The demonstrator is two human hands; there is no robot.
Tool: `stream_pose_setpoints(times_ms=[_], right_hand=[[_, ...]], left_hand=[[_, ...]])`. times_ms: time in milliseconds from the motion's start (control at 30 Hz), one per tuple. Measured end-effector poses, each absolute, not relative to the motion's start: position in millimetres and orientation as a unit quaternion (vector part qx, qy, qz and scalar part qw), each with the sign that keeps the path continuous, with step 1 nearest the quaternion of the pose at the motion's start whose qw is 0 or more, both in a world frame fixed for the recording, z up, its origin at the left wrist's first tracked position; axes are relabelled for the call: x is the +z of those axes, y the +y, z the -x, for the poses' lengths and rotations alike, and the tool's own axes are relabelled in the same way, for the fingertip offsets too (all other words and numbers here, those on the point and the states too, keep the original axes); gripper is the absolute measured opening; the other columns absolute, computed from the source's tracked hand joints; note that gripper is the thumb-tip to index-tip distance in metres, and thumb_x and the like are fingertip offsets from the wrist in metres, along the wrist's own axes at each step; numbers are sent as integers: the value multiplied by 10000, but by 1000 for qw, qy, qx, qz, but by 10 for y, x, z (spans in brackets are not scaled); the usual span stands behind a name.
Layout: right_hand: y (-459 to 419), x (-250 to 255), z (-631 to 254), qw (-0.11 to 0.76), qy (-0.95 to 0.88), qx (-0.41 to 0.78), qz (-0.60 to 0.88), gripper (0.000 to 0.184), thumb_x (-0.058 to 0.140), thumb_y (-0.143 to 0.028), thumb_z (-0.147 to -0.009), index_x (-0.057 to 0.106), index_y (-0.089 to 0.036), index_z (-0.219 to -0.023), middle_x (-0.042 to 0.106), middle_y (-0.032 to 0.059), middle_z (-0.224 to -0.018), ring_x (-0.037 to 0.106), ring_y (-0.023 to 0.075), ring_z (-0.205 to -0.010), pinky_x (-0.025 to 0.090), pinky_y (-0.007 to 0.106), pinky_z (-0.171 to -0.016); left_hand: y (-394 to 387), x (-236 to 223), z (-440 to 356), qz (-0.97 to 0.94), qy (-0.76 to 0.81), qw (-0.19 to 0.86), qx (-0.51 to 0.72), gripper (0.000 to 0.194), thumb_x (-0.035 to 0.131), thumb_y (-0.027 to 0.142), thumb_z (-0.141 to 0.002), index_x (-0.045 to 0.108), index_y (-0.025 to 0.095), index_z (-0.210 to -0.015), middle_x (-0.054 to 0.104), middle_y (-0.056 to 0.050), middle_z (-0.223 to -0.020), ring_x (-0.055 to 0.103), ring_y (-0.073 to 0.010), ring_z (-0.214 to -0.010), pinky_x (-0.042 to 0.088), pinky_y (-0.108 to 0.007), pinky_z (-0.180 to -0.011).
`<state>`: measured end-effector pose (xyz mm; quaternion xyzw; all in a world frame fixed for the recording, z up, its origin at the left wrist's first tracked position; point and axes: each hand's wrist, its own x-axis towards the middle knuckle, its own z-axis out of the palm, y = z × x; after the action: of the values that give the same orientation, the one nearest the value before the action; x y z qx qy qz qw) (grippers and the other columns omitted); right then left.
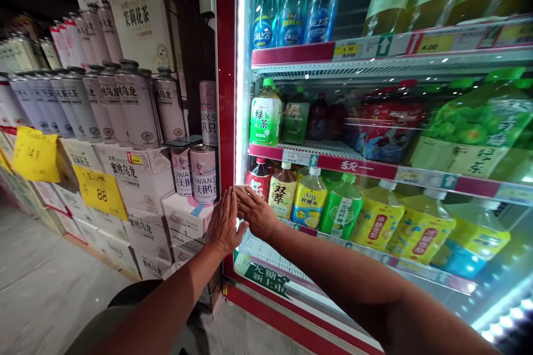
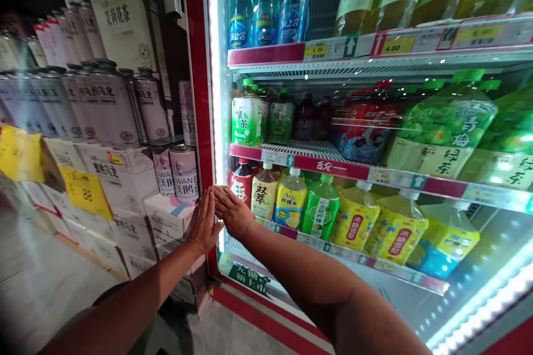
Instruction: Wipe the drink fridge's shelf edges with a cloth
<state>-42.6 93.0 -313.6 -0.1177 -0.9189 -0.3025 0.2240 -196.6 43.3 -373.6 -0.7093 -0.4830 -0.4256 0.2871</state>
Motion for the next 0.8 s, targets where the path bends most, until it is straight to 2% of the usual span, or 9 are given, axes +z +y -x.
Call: stream_pose_setpoints(times_ms=[133, 267, 467, 667, 800], right_hand=[[960, -3077, 383, 246, -909, -316, 118, 566, 584, -243, -912, 541, -149, -1468, 459, 83, -1600, 253, 293, -1560, 256, 517, -1289], [935, -3200, 292, 297, -892, -312, 141, 640, 578, -252, -908, 464, -104, -1520, 428, 142, -1611, 263, 290, -1557, 285, 519, -1273], [900, -3286, -43, 237, -903, -343, 103, 595, 610, -294, -892, 561, -43, -1429, 478, 162, -1575, 278, 299, -1549, 273, 494, -1280], [791, -3174, -364, 266, -887, -345, 149, 629, 544, -191, -903, 462, -208, -1527, 427, 8, -1626, 270, 258, -1553, 239, 507, -1279], [731, -3242, -565, 252, -893, -345, 141, 696, 553, -155, -853, 449, -243, -1536, 444, -38, -1615, 300, 233, -1541, 260, 468, -1271]], left_hand=[[433, -3695, 1837, 699, -483, 273, -452, 838, 190, 631, -1011, 26, 95, -1634, 108, -241, -1689, 95, -339, -1586, 216, -563, -1248], [389, -3762, 1618, 702, -474, 246, -472, 821, 188, 617, -1016, 4, 111, -1636, 90, -228, -1695, 66, -329, -1589, 184, -565, -1262], [294, -3973, 1363, 723, -460, 217, -468, 800, 208, 589, -1025, 5, 116, -1637, 68, -227, -1697, 96, -326, -1587, 251, -533, -1248], [437, -3622, 1429, 704, -453, 229, -497, 769, 188, 596, -1025, 44, 162, -1643, 67, -199, -1706, 103, -309, -1590, 200, -542, -1255], [515, -3620, 1496, 712, -454, 243, -477, 761, 218, 577, -1031, 20, 171, -1643, 58, -203, -1705, 82, -311, -1592, 191, -546, -1249]])
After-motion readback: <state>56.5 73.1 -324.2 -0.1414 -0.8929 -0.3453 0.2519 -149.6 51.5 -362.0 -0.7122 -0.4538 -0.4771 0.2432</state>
